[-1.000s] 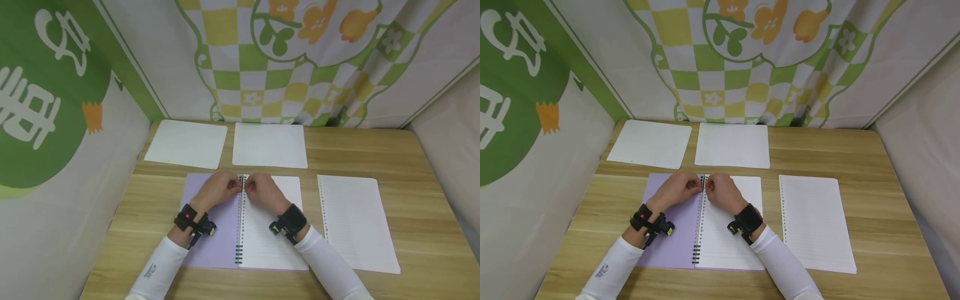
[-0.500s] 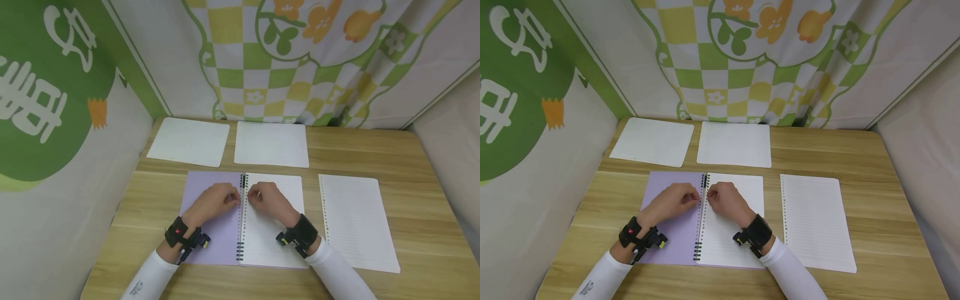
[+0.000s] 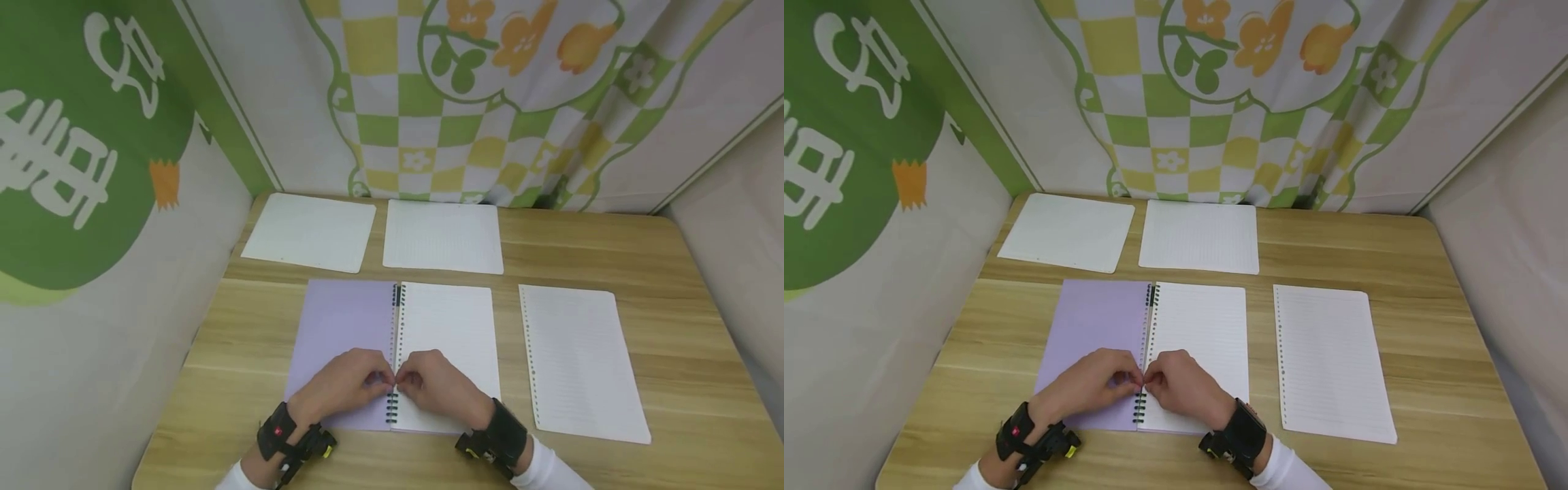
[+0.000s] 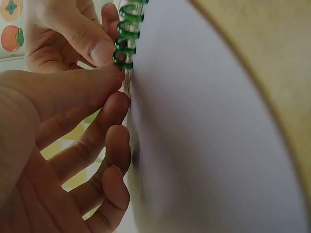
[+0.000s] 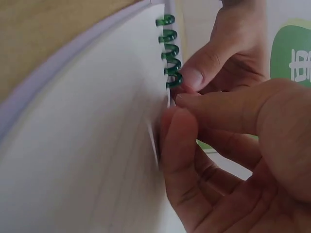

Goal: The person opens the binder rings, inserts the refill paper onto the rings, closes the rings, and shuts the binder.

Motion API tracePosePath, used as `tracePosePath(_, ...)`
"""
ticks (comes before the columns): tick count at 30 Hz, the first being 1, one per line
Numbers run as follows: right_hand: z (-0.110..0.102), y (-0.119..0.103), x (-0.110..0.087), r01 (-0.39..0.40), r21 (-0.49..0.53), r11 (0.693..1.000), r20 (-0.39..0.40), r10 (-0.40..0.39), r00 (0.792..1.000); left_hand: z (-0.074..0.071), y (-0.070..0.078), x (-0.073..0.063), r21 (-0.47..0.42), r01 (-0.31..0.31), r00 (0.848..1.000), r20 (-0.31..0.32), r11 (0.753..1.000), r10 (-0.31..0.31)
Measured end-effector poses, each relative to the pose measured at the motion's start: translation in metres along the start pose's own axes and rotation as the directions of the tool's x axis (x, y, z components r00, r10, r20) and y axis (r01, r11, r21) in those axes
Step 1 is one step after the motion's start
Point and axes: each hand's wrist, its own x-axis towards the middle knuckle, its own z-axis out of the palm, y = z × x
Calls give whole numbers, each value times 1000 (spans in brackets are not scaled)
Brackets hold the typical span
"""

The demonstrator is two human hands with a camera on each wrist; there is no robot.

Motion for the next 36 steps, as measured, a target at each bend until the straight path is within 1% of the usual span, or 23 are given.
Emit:
tracePosePath(3,3,-2,-1,-6,8,1000,-22,6,1000,0,1,-1,-6,-10,1000,-6,1000,10)
tracePosePath(7,6,-3,-2,-10,18,1000,-36,10,999,0,1,-3,-24,-11,1000,11,1000,11)
tracePosePath(10,7,-2,-4,5,13,1000,-40,-5,999,0,0,-4,-53,-11,1000,24,999,12)
tracePosePath(15,10,-1,-6,38,-6,999,-52,-38,998,2,-3,-6,-80,-3,1000,18,997,4)
tracePosePath(19,11,0,-7,53,-4,999,-64,-54,997,4,-5,-8,-45,14,1000,-7,999,-14)
tracePosePath(21,12,0,-9,49,13,999,-62,-48,997,4,-6,-10,-31,18,1000,-20,999,-19)
tracePosePath(23,13,0,-10,35,31,999,-57,-33,998,4,-6,-12,-20,19,1000,-18,1000,-20)
tracePosePath(28,16,0,-13,1,47,999,-57,2,998,6,-4,-11,-30,-35,999,10,999,36)
tracePosePath(30,16,0,-14,-3,46,999,-62,6,998,7,-3,-9,-22,-61,998,8,998,61)
tracePosePath(36,17,-1,-15,-3,30,1000,-77,5,997,9,-2,-7,94,-105,994,10,990,105)
